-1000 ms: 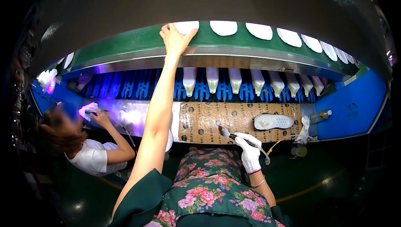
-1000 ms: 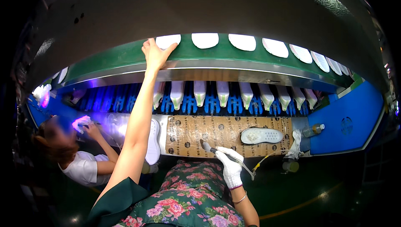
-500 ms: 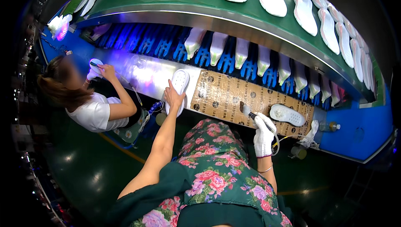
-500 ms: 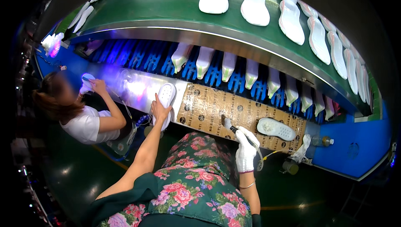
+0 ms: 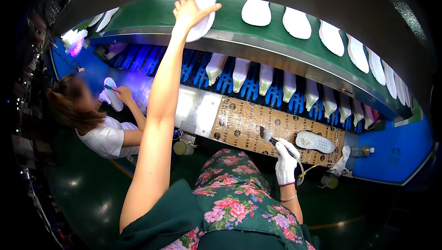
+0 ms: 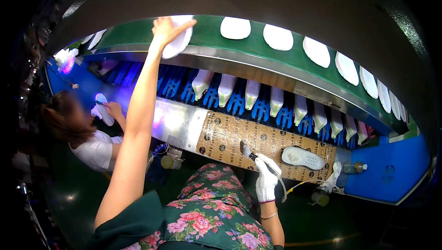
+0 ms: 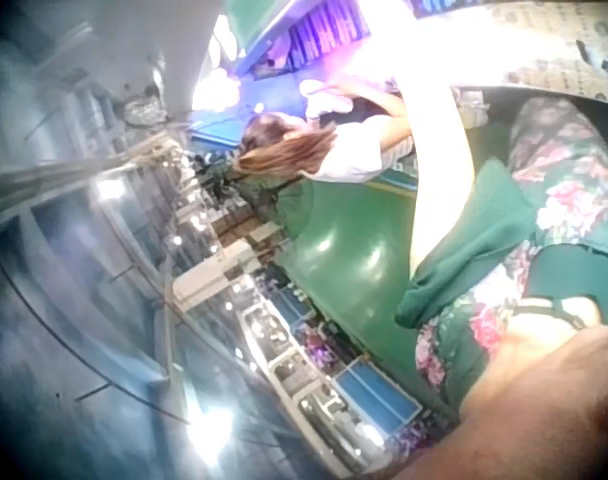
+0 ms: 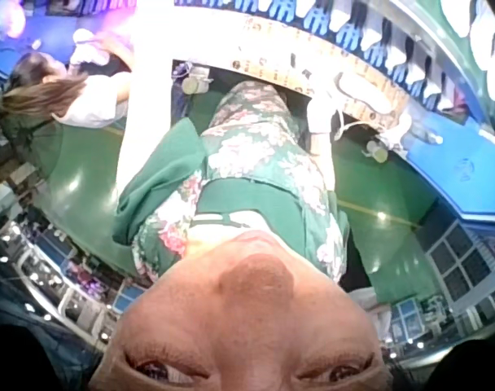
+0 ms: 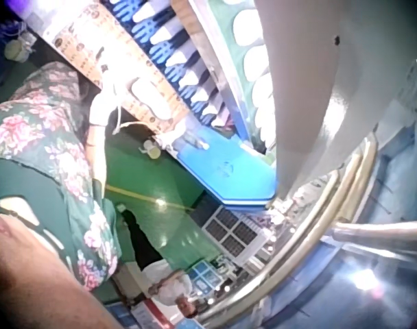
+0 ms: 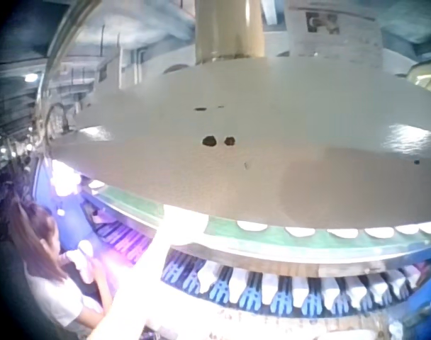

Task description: The person applies glue to the interior of white shoe soles using a brush while holding each sole by hand, then places the soles onto a conveyor belt.

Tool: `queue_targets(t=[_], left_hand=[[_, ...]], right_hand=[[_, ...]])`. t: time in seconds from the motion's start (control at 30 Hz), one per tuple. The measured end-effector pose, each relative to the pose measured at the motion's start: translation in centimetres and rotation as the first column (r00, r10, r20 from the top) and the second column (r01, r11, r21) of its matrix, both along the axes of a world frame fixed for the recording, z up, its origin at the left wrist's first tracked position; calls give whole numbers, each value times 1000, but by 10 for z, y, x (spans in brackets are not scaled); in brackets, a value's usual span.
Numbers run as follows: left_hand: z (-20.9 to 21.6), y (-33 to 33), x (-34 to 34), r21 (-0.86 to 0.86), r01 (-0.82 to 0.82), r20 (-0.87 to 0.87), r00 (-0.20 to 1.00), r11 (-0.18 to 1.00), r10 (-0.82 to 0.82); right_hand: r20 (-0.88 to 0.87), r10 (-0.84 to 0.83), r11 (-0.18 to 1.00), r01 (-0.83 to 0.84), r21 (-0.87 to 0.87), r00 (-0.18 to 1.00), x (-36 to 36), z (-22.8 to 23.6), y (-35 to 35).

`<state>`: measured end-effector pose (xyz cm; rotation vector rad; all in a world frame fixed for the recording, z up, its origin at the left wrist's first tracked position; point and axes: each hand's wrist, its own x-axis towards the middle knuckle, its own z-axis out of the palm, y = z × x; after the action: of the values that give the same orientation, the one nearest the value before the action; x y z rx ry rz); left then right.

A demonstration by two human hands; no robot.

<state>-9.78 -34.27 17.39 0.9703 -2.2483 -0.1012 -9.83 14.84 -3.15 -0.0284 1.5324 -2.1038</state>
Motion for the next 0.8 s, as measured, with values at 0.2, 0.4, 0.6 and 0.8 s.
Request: queue_targets(t=[0.2, 0.4, 0.6, 0.8], left_hand=[[-50, -11, -19, 190, 126, 166, 973, 974, -158], [-62, 7, -37, -81, 28, -19, 999, 996, -30], [-69, 1, -48, -19, 71, -199, 977, 997, -74], [-63, 65, 2, -62, 141, -351, 924, 988, -154]], right_hand=[[-31, -29, 1000, 29, 0, 999, -2, -5, 2], [-33, -46, 997, 48, 54, 998, -3, -9, 8], [-36, -69, 997, 70, 18, 997, -2, -6, 3], [-6, -39, 999, 39, 12, 999, -6, -14, 6]])
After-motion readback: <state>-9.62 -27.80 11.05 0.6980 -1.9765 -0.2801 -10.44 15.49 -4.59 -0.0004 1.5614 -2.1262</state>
